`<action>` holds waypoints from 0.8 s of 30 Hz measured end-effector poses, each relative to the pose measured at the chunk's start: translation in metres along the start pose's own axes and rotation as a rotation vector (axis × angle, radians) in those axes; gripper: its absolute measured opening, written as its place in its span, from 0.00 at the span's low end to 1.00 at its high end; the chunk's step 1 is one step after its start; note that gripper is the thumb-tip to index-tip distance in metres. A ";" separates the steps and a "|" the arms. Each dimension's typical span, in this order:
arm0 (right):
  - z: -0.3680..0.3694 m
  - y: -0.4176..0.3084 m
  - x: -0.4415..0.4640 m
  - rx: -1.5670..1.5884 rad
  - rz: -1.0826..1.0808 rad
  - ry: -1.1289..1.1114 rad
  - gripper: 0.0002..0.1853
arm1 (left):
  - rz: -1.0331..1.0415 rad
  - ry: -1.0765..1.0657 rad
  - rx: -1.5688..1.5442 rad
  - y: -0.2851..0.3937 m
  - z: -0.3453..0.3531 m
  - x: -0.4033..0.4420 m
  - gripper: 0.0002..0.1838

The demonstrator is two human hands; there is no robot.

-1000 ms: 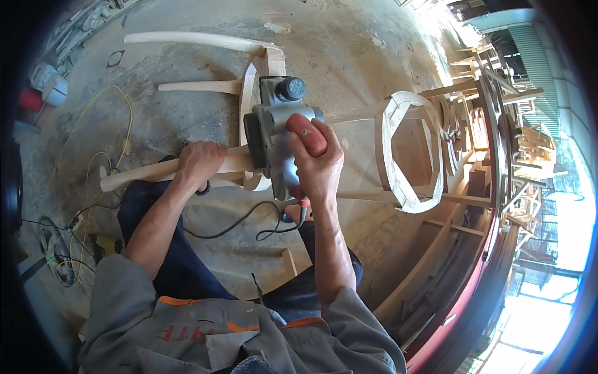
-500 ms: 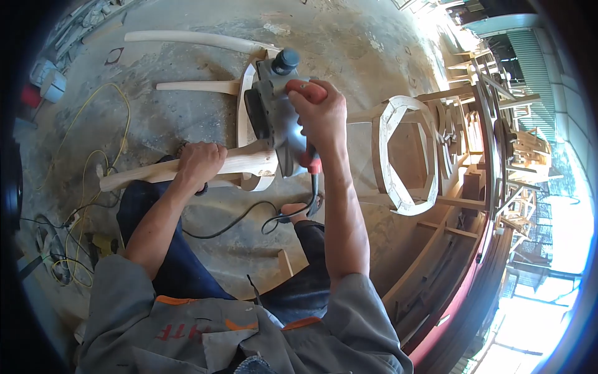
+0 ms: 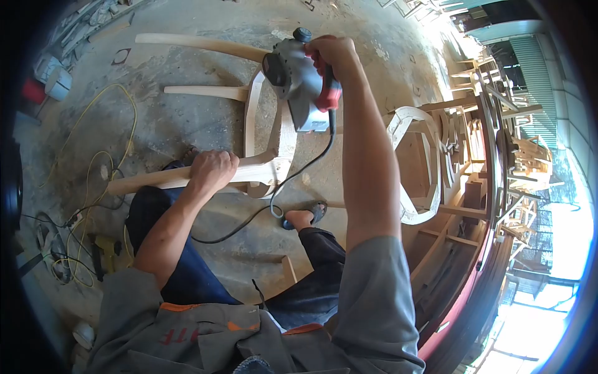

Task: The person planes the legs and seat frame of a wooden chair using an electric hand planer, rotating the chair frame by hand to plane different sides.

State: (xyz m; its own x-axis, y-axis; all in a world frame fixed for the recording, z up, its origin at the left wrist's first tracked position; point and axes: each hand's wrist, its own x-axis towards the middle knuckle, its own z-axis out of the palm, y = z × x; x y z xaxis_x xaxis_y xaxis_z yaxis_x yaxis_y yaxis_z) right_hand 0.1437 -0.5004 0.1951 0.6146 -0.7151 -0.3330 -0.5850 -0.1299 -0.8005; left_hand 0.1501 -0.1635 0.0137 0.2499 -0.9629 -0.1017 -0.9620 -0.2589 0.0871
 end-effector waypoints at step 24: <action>0.094 0.181 -0.304 0.312 -0.114 0.572 0.27 | -0.096 0.164 -0.083 0.007 0.010 0.009 0.13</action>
State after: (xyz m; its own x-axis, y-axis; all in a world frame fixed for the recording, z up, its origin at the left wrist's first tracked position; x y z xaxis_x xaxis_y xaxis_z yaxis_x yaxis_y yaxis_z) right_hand -0.0998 -0.2422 0.1044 0.2352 -0.9719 0.0104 -0.2995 -0.0826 -0.9505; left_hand 0.1444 -0.1735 0.0038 0.3616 -0.9311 0.0487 -0.9220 -0.3493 0.1670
